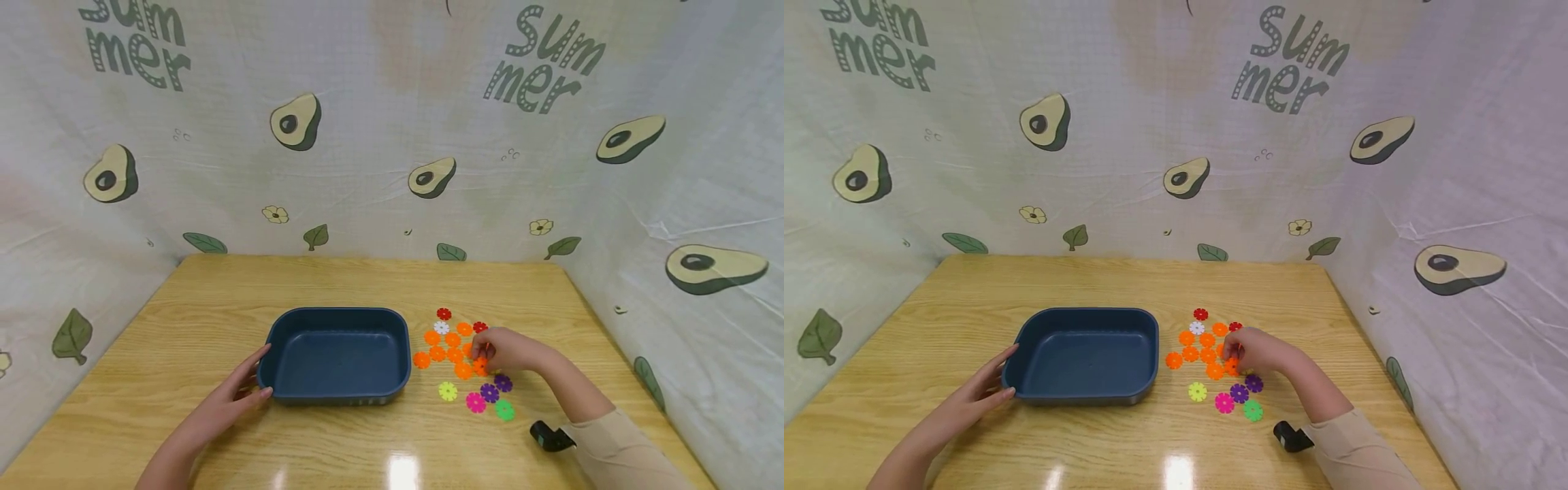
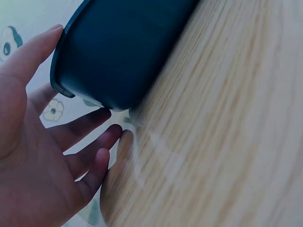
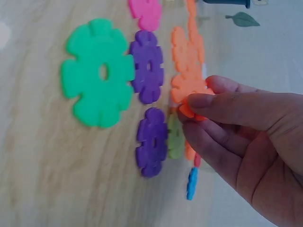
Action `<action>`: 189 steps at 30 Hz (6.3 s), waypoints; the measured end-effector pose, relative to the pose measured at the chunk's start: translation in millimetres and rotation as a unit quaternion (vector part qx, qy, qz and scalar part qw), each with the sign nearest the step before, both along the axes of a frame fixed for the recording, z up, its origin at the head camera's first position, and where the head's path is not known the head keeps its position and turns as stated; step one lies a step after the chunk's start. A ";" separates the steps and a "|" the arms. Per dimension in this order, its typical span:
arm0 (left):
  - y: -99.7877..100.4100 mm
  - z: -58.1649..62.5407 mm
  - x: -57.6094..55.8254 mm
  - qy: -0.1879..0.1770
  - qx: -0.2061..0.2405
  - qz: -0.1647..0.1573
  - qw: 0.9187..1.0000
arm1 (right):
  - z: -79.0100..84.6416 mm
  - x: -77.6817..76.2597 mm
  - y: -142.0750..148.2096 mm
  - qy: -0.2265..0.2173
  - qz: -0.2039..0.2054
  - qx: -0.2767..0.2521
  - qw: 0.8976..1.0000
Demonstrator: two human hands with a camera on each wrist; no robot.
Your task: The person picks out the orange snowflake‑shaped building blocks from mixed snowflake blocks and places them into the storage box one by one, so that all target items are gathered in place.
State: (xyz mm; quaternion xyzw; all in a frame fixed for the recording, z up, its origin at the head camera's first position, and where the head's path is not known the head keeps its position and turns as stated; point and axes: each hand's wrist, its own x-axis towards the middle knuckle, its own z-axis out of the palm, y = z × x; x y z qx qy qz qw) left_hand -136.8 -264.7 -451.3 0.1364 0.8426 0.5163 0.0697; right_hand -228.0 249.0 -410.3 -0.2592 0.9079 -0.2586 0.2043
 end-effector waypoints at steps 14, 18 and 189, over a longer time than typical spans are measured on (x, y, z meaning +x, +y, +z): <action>0.2 -4.7 -3.0 0.012 0.002 -0.003 1.000 | 34.9 -5.5 -34.4 -0.038 -0.020 -0.057 0.997; -0.4 -5.9 -2.6 0.009 0.002 -0.001 1.000 | 44.1 -8.8 -49.5 -0.033 -0.015 -0.059 0.998; 5.3 -7.2 -3.3 -0.062 0.052 0.012 0.997 | -3.4 -74.6 -309.4 0.091 0.303 0.064 0.946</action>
